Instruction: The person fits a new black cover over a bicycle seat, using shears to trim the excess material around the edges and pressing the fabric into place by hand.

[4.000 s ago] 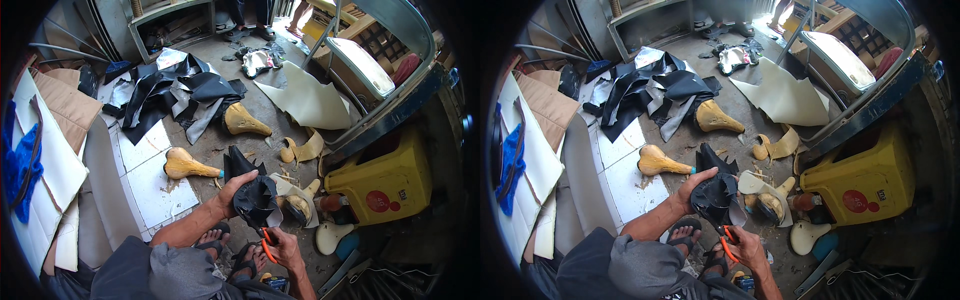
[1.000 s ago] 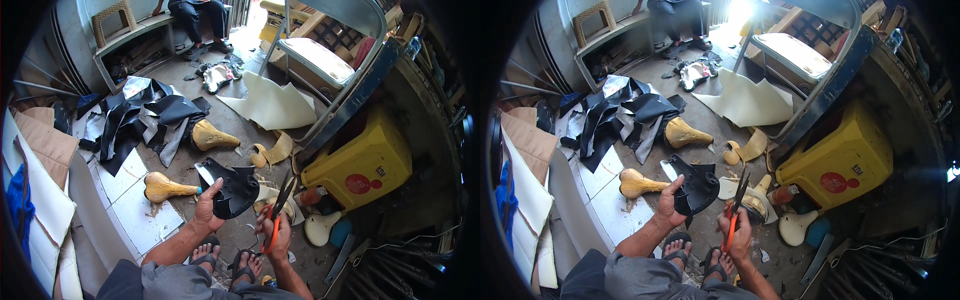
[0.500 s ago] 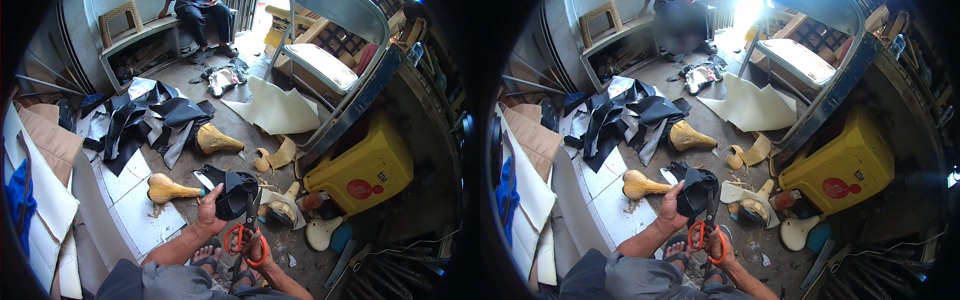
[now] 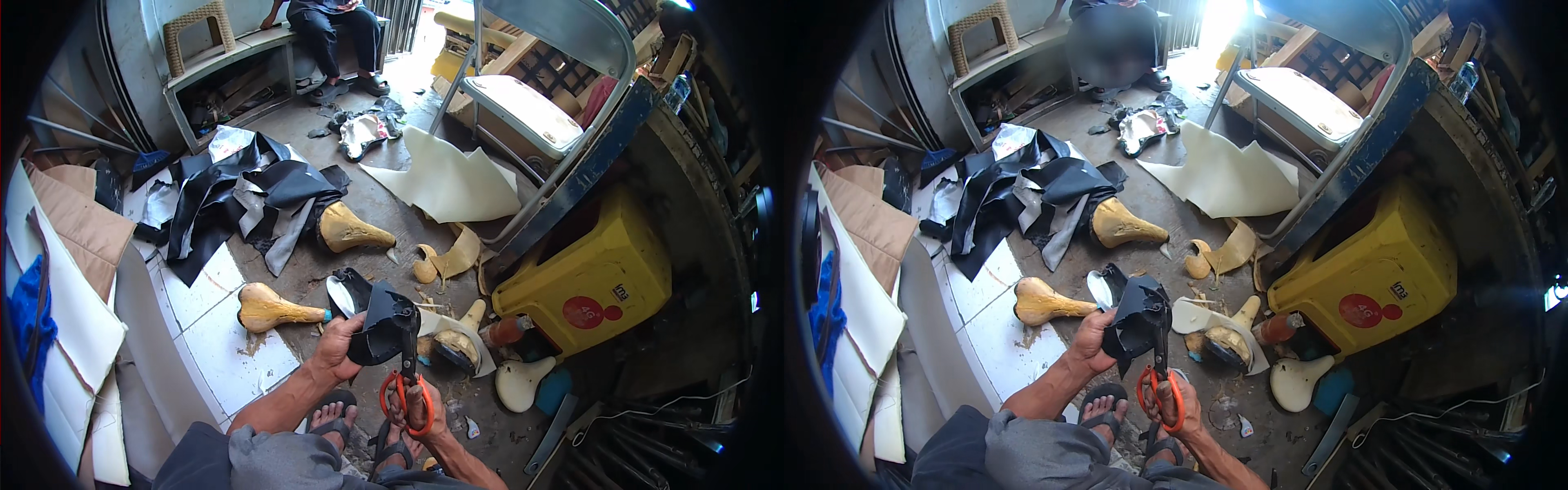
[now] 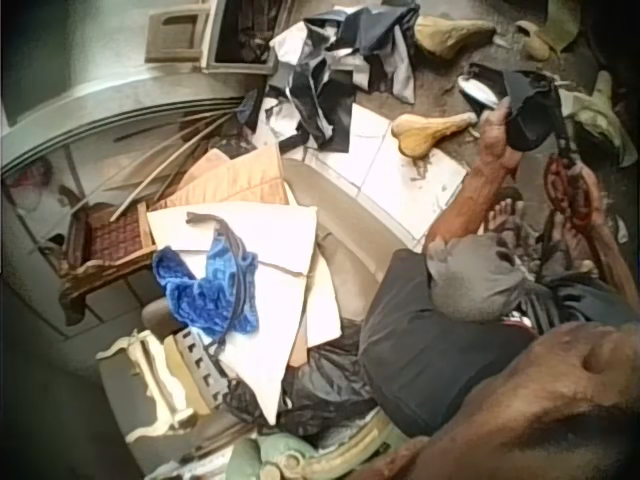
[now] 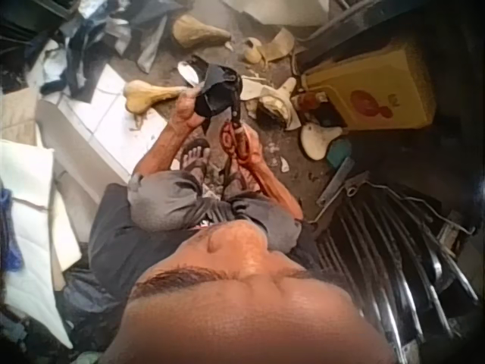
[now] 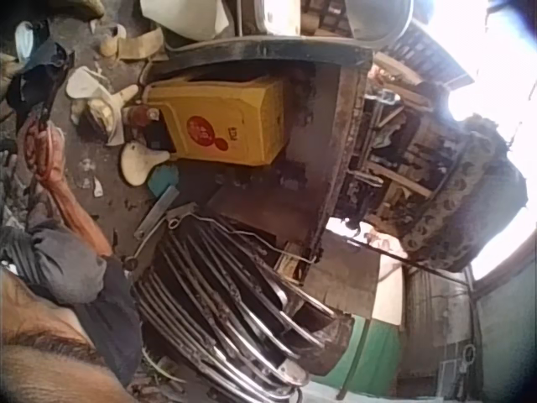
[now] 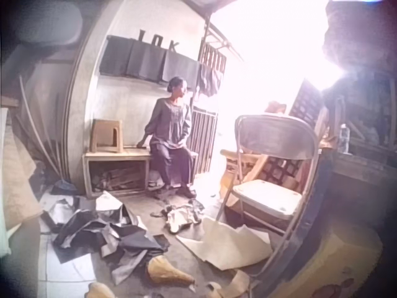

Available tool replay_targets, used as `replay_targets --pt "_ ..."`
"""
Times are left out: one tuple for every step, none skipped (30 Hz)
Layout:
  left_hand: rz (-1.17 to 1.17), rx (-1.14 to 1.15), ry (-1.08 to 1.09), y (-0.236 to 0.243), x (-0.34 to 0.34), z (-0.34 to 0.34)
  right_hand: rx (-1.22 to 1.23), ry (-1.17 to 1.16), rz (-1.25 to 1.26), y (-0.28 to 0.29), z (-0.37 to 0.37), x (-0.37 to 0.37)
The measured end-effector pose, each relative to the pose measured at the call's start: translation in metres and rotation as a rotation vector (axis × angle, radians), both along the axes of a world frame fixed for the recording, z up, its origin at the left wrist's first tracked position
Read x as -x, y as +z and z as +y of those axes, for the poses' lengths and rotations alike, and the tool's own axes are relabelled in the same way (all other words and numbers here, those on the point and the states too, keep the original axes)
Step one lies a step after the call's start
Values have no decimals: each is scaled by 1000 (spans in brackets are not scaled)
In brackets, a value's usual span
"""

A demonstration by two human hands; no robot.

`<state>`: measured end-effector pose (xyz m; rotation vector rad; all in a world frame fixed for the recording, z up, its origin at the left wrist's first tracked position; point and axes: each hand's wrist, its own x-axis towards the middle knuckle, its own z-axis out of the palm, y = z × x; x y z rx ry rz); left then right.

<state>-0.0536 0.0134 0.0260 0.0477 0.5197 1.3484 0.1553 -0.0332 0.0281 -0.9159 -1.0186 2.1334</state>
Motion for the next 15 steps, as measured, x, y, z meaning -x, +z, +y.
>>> replay_targets --pt "0 0 0 -1 3 -1 0 0 0 0 -1 -1" --pt "39 1 4 -2 6 -1 28 8 10 0 -3 -2" --pt "77 2 8 -3 7 -1 57 16 19 -1 -5 -2" --pt "79 3 11 -7 7 0 59 19 20 1 -6 -2" --pt "33 4 22 -12 8 1 34 32 11 2 -8 -2" --pt "-13 4 34 -14 9 1 10 44 2 3 -10 -1" --pt "-16 4 34 -15 10 1 10 44 -1 1 -10 -2" --pt "-19 -6 56 -15 12 2 16 42 0 -2 -11 -3" --pt "-21 -15 77 -15 13 2 22 40 0 -4 -11 -3" --pt "-21 -14 79 -13 12 2 23 41 0 -4 -11 -3" --pt "-14 2 87 -10 10 2 15 36 -12 -3 -10 -2" --pt "-8 18 96 -9 9 2 6 30 -25 -3 -10 -1" --pt "-8 19 96 -11 8 2 7 30 -25 -1 -9 2" --pt "5 36 103 -14 7 2 19 21 -40 1 -10 6" --pt "18 53 111 -16 6 1 31 13 -55 2 -10 10"
